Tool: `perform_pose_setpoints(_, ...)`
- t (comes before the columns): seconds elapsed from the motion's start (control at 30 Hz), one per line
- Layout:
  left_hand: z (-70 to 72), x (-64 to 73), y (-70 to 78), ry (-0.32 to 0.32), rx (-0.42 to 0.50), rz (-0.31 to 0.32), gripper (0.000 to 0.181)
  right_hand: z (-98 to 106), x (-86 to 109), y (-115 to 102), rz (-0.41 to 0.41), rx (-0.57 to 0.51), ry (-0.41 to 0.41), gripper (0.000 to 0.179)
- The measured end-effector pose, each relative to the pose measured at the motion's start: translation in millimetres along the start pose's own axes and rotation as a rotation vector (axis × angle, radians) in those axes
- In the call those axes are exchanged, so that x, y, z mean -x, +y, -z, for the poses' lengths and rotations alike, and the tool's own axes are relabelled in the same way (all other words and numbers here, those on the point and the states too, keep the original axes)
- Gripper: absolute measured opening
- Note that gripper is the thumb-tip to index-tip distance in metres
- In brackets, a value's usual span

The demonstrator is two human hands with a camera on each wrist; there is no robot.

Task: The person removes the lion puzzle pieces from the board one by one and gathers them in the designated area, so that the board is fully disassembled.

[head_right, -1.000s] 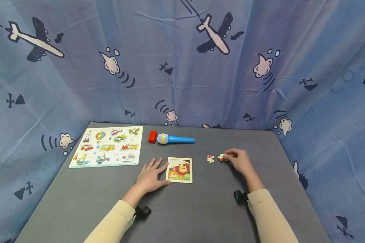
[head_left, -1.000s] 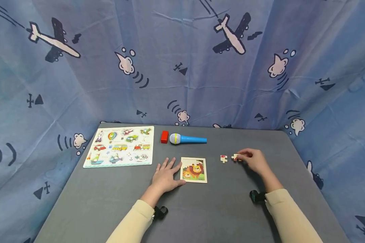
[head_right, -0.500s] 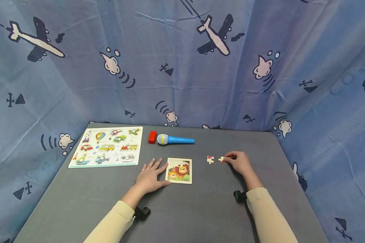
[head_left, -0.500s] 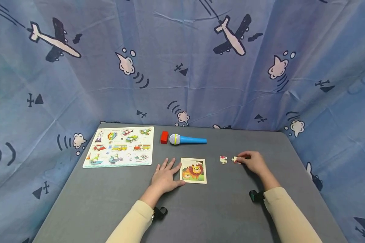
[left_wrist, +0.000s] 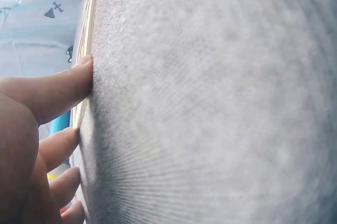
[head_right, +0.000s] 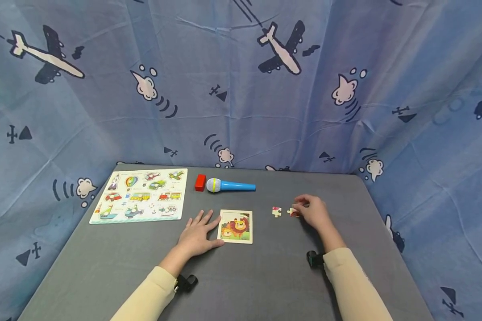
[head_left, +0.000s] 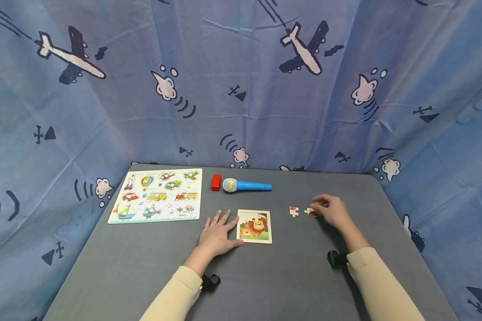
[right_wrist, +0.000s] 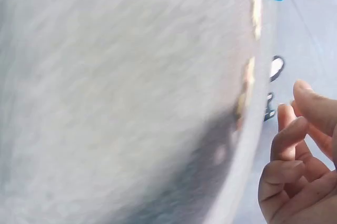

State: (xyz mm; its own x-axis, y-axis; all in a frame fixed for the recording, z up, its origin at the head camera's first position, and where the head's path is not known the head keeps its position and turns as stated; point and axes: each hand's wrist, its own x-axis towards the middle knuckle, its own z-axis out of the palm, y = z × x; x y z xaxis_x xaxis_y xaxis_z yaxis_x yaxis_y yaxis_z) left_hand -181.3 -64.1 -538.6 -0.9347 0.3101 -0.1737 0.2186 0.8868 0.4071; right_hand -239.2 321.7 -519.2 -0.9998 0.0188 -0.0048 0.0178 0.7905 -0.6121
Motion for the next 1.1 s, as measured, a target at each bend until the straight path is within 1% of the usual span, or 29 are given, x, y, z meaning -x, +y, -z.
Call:
perform_pose_setpoints(0.13, -0.6, 0.7, -0.4, 0.001, 0.0, -0.004, 0.083, 1.6, 3.8, -14.0, 0.029, 0.001, 0.015, 0.031)
perform_pose_setpoints(0.2, -0.8, 1.1, -0.5, 0.004, 0.004, -0.006, 0.083, 1.1, 5.3, -19.8, 0.042, -0.015, 0.015, 0.03)
perform_pose_setpoints(0.37, -1.4, 1.6, -0.4, 0.008, 0.008, -0.005, 0.083, -3.2, 8.9, -33.4, 0.064, -0.068, 0.014, 0.029)
perform_pose_setpoints(0.47, -1.6, 1.4, -0.3, 0.008, 0.005, -0.004, 0.083, -7.9, 11.0, -41.2, 0.076, -0.07, 0.015, 0.028)
perform_pose_setpoints(0.7, -1.9, 0.2, -0.2, 0.005, 0.004, -0.004, 0.082, -24.5, 14.0, -55.9, 0.122, -0.069, 0.015, 0.025)
perform_pose_setpoints(0.97, -1.8, 0.3, 0.4, 0.005, -0.001, -0.003, 0.082, -47.7, 18.2, -73.4, 0.144, -0.116, -0.036, 0.024)
perform_pose_setpoints(1.1, -1.5, 0.2, 0.6, 0.003, -0.007, -0.003, 0.082, -59.2, 18.2, -83.3, 0.151, -0.119, -0.056, 0.024)
